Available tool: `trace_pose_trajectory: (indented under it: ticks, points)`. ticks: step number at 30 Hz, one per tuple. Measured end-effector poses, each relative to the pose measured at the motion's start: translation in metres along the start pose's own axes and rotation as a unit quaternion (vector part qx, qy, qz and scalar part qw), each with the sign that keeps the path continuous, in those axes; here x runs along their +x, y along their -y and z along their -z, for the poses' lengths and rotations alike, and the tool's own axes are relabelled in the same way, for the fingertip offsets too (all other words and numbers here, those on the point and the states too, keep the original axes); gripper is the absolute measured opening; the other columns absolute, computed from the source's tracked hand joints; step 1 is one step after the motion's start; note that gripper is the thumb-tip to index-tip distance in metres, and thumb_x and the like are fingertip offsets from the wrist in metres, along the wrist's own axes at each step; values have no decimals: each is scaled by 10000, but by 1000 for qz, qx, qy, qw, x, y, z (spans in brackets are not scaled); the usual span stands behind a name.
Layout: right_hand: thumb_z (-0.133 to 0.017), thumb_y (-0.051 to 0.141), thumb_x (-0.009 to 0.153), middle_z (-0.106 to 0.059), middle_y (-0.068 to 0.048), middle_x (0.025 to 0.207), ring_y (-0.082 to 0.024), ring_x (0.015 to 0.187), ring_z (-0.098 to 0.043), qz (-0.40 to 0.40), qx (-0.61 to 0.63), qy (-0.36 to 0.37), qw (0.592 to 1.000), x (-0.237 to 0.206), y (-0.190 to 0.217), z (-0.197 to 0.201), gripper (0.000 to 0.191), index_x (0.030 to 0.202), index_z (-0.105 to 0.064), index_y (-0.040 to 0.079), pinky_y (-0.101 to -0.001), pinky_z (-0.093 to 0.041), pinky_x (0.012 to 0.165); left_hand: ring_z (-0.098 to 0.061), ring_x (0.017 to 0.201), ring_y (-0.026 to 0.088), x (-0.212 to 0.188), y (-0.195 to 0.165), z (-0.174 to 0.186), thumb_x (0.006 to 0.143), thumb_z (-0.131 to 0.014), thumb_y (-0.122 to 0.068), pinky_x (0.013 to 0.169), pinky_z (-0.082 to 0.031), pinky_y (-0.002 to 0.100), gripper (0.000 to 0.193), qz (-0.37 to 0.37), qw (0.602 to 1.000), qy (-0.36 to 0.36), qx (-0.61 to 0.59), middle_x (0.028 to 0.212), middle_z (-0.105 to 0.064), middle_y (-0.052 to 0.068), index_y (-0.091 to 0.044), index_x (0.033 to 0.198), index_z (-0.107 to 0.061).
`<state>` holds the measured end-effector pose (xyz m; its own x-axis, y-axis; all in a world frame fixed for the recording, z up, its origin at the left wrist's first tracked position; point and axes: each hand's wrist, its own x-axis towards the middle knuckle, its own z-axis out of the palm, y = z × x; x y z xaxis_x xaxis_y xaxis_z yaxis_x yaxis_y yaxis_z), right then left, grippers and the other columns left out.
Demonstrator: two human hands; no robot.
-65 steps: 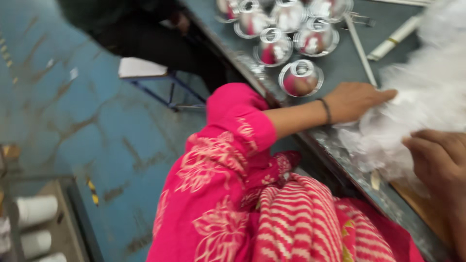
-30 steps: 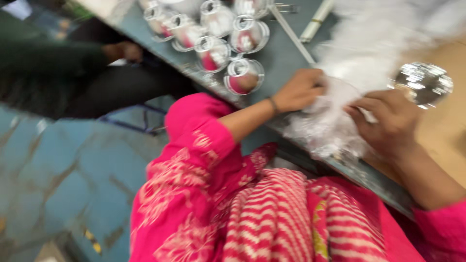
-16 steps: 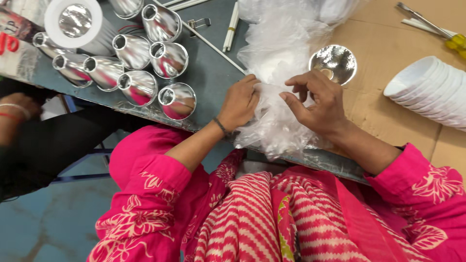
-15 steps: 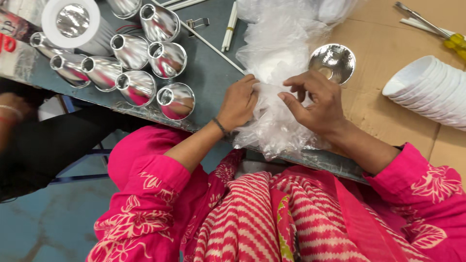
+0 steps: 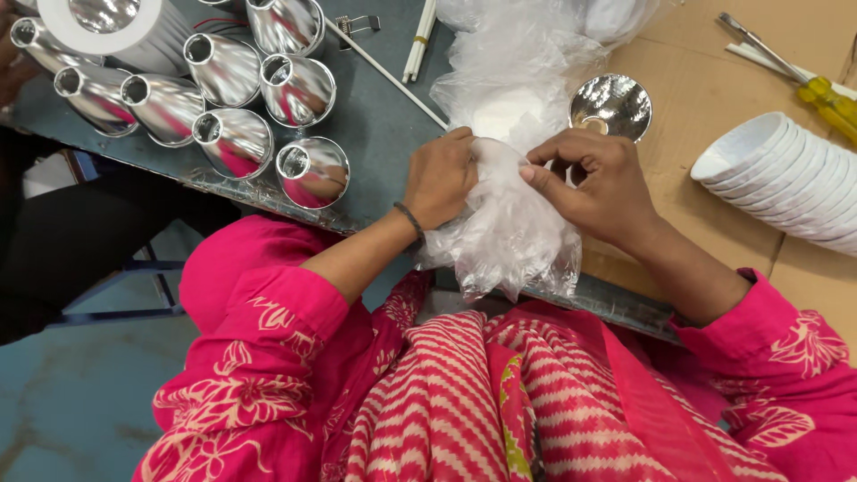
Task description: The person wraps metal lamp reflectors in clear plastic film and presses each wrapped reflector into a white plastic cup holder, stacking the cups on the workbench. They repeatedly take a reflector from the pile, wrap it, seat it in a cup, and set the cup aside.
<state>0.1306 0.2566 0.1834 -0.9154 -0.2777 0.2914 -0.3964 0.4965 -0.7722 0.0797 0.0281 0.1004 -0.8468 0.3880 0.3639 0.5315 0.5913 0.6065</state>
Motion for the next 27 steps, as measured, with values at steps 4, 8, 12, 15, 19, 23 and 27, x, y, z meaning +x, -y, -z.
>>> trace_pose_trajectory:
  ticks: [4,8,12,15,19,23,27]
  points:
    - [-787,134,942,-692,-89,798,-169,605,-581,18,-71,-12,997,3,0,7,120,938,-765,16,-310,-430,568,-645,851,396,0,-2,2,819,-598,-93,732,-506,525,71,-37,999,8,30,951,-652,143,-34,852,-618]
    - [-780,130,955,-702,-99,835,-207,666,-642,43,-124,-12,991,1,3,17,113,933,-753,22,-330,-476,593,-660,832,386,3,2,0,841,-615,-117,714,-520,519,79,-26,998,47,43,906,-676,132,-47,854,-647]
    - [-782,126,950,-717,-97,851,-219,700,-677,43,-133,-14,990,-1,6,23,102,931,-754,30,-342,-498,597,-683,852,372,8,0,-1,843,-601,-105,762,-542,494,162,7,999,39,17,900,-711,131,-74,952,-718]
    - [-782,134,954,-736,-90,911,-199,733,-692,57,-106,-18,993,6,3,30,107,978,-750,35,-320,-524,640,-696,906,362,14,-9,13,853,-599,-89,807,-554,455,196,-12,999,-18,-50,947,-719,152,-58,1012,-709]
    - [-793,140,910,-742,-85,907,-182,681,-666,29,-106,-16,994,13,-2,32,134,1006,-762,54,-324,-517,627,-673,930,352,18,-26,45,799,-631,-96,782,-526,431,394,-73,988,-61,-123,1019,-666,189,-9,1181,-668]
    - [-765,123,879,-700,-74,884,-177,710,-642,46,-107,15,993,12,0,22,253,1130,-752,91,-317,-521,647,-701,846,255,19,-45,52,894,-743,-145,731,-542,360,284,-73,983,-19,-169,961,-706,125,-53,1162,-726]
    - [-722,99,870,-660,-66,836,-177,731,-635,60,-118,46,990,10,4,23,359,1228,-734,119,-321,-511,659,-745,746,145,18,-49,45,938,-766,-116,638,-577,269,183,-1,972,-2,-234,916,-768,91,-46,1106,-767]
